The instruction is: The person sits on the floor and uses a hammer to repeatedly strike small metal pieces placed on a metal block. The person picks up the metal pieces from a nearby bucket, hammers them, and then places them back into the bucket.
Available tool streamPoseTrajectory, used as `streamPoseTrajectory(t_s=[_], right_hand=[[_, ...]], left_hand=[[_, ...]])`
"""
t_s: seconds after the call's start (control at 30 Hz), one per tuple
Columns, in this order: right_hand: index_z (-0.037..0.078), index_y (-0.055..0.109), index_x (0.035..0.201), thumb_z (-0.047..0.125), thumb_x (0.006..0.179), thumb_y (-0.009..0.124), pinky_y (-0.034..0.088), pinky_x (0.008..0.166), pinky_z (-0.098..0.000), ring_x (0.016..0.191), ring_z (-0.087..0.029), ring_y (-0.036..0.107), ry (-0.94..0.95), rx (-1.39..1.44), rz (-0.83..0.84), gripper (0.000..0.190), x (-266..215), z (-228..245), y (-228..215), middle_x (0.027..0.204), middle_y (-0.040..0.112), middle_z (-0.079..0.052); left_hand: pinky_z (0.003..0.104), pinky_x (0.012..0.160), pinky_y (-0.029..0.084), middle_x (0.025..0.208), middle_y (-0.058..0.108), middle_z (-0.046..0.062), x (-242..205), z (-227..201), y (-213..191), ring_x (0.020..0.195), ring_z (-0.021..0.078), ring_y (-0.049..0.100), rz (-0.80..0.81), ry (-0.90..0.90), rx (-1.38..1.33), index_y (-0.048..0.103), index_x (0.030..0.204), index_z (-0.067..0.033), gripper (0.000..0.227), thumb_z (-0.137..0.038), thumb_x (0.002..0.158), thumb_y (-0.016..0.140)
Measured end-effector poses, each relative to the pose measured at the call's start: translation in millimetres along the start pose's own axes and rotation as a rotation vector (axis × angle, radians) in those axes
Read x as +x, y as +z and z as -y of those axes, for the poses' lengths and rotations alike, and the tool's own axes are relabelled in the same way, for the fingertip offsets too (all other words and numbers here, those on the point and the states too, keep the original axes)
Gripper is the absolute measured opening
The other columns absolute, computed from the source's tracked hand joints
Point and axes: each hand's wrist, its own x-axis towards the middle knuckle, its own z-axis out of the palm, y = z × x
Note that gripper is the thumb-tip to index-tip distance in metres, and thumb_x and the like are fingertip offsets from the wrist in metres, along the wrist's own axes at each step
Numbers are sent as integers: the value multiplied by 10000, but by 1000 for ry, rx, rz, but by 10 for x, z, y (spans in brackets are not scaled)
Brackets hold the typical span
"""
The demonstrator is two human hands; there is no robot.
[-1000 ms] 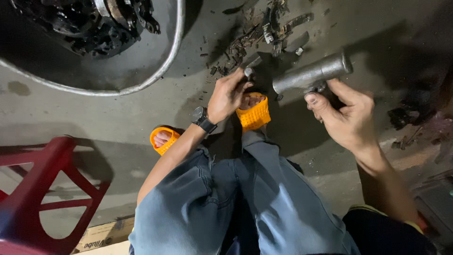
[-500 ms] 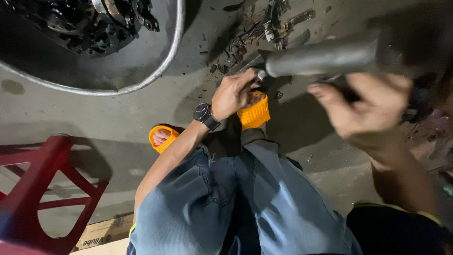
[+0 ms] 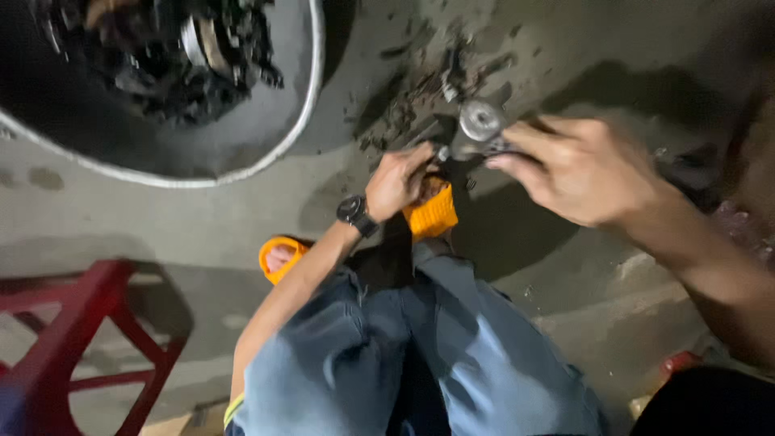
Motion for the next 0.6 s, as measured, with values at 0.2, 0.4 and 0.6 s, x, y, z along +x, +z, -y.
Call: streamPoseTrajectory(t_s=[0.2,0.4,0.6], right_hand=[[21,469,575,261,952,849,206,540,-424,504,-219,280,301,97,-524,587,-346,32,288,546,375,-76],[-24,678,1095,120,993,589,413,289,-256,374,-118,457,127,248,-145,198,-108,63,90,820,677,-147],[-159,555,1160,-60,1008,531,557,521,-257,642,-219,612,566,925,-478,183,-531,132,485,957,647,-230]], left_hand=[[457,720,535,1045,683,202,31,108,-7,856,400,680,10,-35,-44,582,1056,42,212,130,882,497],[356,721,599,935,699,161,19,99,11,766,255,703,-24,-26,-104,602,1065,31,295,211,846,520],[334,524,338,727,567,79,1,-200,-335,532,184,433,-169,-273,10,526,957,-47,111,-144,989,569]])
